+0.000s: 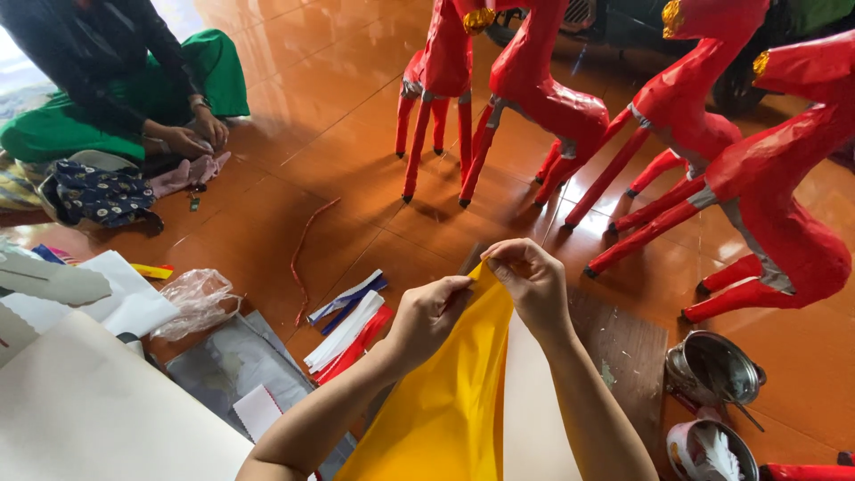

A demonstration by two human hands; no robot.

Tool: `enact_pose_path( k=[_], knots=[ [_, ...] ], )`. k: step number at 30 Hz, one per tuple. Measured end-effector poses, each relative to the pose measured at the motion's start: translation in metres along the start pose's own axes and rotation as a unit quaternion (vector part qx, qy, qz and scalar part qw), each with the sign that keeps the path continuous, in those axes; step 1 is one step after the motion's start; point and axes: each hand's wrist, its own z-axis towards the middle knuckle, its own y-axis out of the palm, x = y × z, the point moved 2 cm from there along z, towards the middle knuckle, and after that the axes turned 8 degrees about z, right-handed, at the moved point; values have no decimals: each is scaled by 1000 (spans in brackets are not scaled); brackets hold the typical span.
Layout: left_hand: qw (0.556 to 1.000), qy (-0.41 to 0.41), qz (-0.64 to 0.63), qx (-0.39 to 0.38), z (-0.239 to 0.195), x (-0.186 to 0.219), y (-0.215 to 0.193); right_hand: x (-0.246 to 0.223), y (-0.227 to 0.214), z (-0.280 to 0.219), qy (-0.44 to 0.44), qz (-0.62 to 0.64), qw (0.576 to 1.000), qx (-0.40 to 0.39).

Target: Folding and cutting yellow paper into strips for craft decorations.

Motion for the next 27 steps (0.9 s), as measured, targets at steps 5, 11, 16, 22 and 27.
enact_pose_path(
  k=[5, 11, 16, 22, 27],
  knots=[
    [1000, -16, 6, -19, 2, 8, -5, -6, 3, 3, -4, -8, 1000, 12],
    [984, -79, 78, -137, 5, 14, -5, -2, 2, 3, 2, -12, 999, 33],
    [970, -139, 53, -195, 6, 0, -2, 6, -4, 5, -12, -19, 999, 43],
    [975, -146, -8, -166, -3, -36, 20, -1, -2, 5, 0, -7, 999, 45],
    [966, -183, -86, -159, 3, -12, 9, -7, 0, 1, -87, -150, 985, 10]
  ],
)
